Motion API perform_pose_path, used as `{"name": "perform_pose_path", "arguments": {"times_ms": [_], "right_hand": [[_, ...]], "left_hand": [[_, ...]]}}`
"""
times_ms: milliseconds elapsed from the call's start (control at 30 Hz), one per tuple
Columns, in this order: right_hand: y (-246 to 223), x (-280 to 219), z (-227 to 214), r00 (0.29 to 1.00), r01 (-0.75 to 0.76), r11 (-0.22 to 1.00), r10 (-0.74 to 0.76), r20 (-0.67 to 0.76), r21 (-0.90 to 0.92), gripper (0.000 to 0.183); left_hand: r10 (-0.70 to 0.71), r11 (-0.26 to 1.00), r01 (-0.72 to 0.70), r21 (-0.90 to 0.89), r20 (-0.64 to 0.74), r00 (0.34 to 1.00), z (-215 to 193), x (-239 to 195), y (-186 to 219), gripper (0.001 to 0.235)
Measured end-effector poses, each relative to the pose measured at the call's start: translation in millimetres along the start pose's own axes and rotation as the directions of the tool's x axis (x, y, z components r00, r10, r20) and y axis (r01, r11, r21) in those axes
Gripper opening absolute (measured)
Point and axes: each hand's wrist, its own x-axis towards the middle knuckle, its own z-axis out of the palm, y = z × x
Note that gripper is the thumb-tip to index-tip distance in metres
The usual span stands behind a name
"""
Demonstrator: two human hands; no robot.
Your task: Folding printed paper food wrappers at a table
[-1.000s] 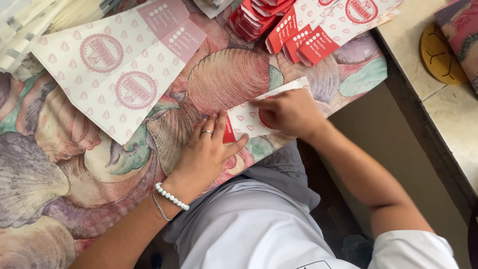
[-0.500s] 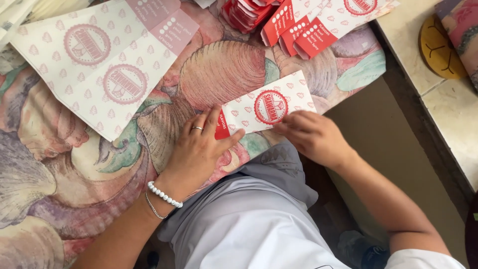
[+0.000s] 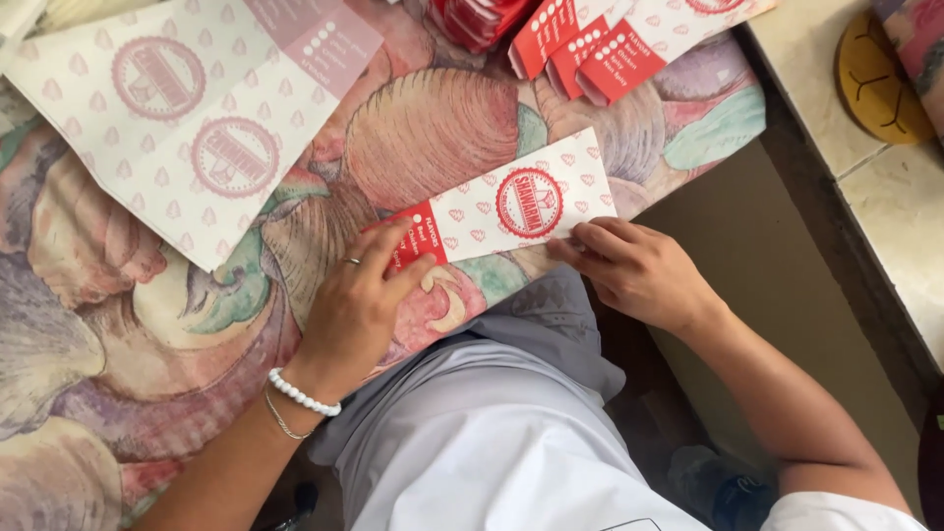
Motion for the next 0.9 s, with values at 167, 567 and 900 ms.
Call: {"name": "perform_pose_path", "arguments": {"times_ms": [167,567,900], "right_hand": [[-3.8,-1.1,6.6,0.996,-0.052,0.996,0.057,0.062,-0.076,0.031],[0.4,72.2,33.6,0.981,-0.179,0.951,0.154,0.114,0.254,0.048],[70.5,71.0,35.0,0.927,-0.310,0.894,0.209,0.312,0.324,0.051]], "left_hand": [[-0.057,0.989,0.071,-0.131,0.111,0.992,-14.7,5.0,-5.3,0.030],[0.079,0.993,-0.094,0.070,0.199,0.977,-20.9,11.1,-9.2,0.046],[0.052,0.998,-0.043,-0.043,0.243,0.969,-24.4,19.9,-8.1,0.041]]}}
